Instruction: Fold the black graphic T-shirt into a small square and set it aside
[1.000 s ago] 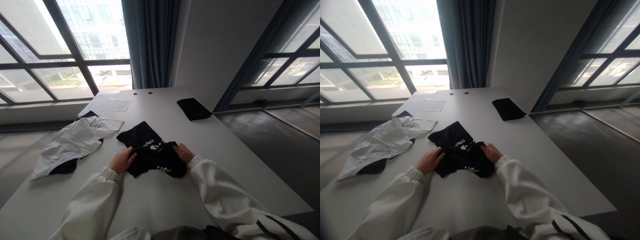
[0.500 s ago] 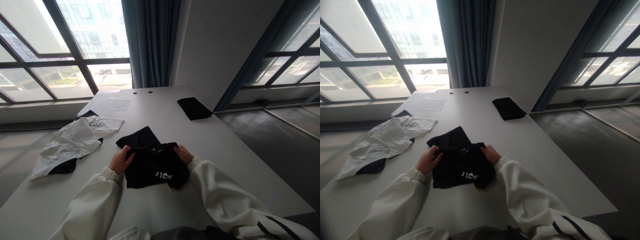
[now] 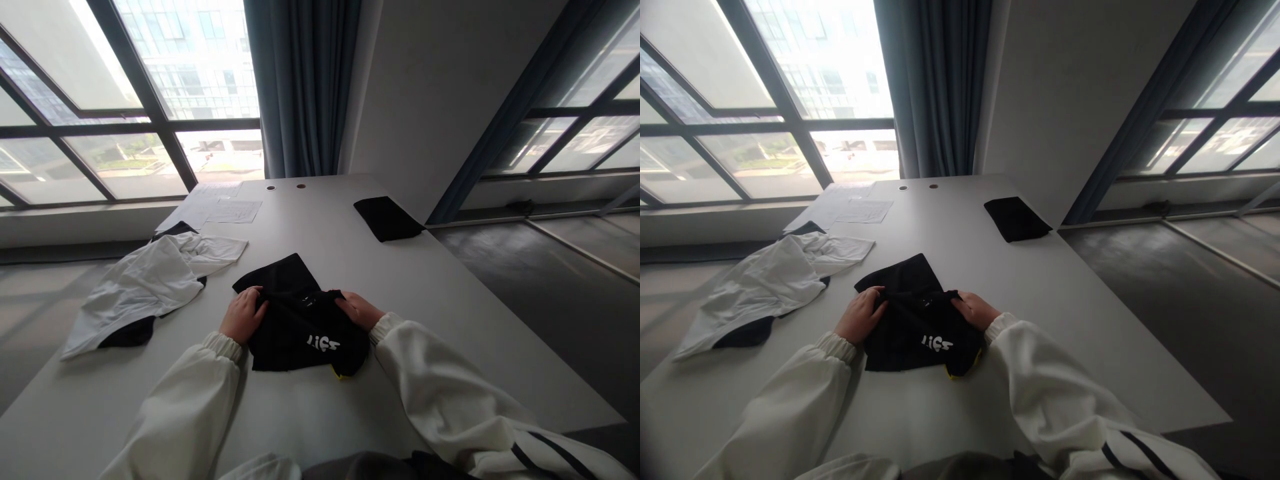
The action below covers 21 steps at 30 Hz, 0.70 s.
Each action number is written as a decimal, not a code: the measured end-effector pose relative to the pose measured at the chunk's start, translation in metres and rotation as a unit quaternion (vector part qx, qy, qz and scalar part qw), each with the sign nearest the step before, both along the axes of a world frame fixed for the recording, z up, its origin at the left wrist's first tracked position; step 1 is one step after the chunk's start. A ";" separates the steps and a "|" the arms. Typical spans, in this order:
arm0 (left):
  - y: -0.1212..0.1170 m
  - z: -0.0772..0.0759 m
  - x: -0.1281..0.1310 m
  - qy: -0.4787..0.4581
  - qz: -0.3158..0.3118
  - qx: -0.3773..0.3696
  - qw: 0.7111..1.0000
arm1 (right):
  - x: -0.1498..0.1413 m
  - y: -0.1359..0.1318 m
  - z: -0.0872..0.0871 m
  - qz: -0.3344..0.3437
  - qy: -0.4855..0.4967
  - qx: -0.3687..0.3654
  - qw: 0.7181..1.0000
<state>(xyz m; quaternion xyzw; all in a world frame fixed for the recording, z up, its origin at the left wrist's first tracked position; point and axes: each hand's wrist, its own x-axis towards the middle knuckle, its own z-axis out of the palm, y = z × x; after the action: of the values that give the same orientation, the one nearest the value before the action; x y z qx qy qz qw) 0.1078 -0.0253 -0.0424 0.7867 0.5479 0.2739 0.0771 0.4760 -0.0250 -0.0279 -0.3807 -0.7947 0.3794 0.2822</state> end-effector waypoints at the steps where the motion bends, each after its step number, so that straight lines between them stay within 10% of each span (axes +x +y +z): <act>1: 0.000 0.000 0.000 0.001 -0.006 0.000 1.000 | -0.001 -0.001 0.003 0.002 0.001 0.004 1.000; 13: -0.014 0.026 0.013 0.048 -0.107 -0.072 0.990 | -0.018 -0.017 0.005 0.066 0.009 -0.082 0.994; 21: -0.016 0.028 0.015 -0.010 -0.056 -0.055 0.997 | -0.014 -0.014 0.008 -0.067 0.060 0.029 0.996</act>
<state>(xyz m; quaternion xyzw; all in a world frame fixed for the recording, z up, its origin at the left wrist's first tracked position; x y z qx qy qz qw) 0.1231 -0.0417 -0.0141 0.8081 0.5162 0.2462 0.1414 0.4617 -0.0393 -0.0202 -0.4015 -0.7596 0.3585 0.3652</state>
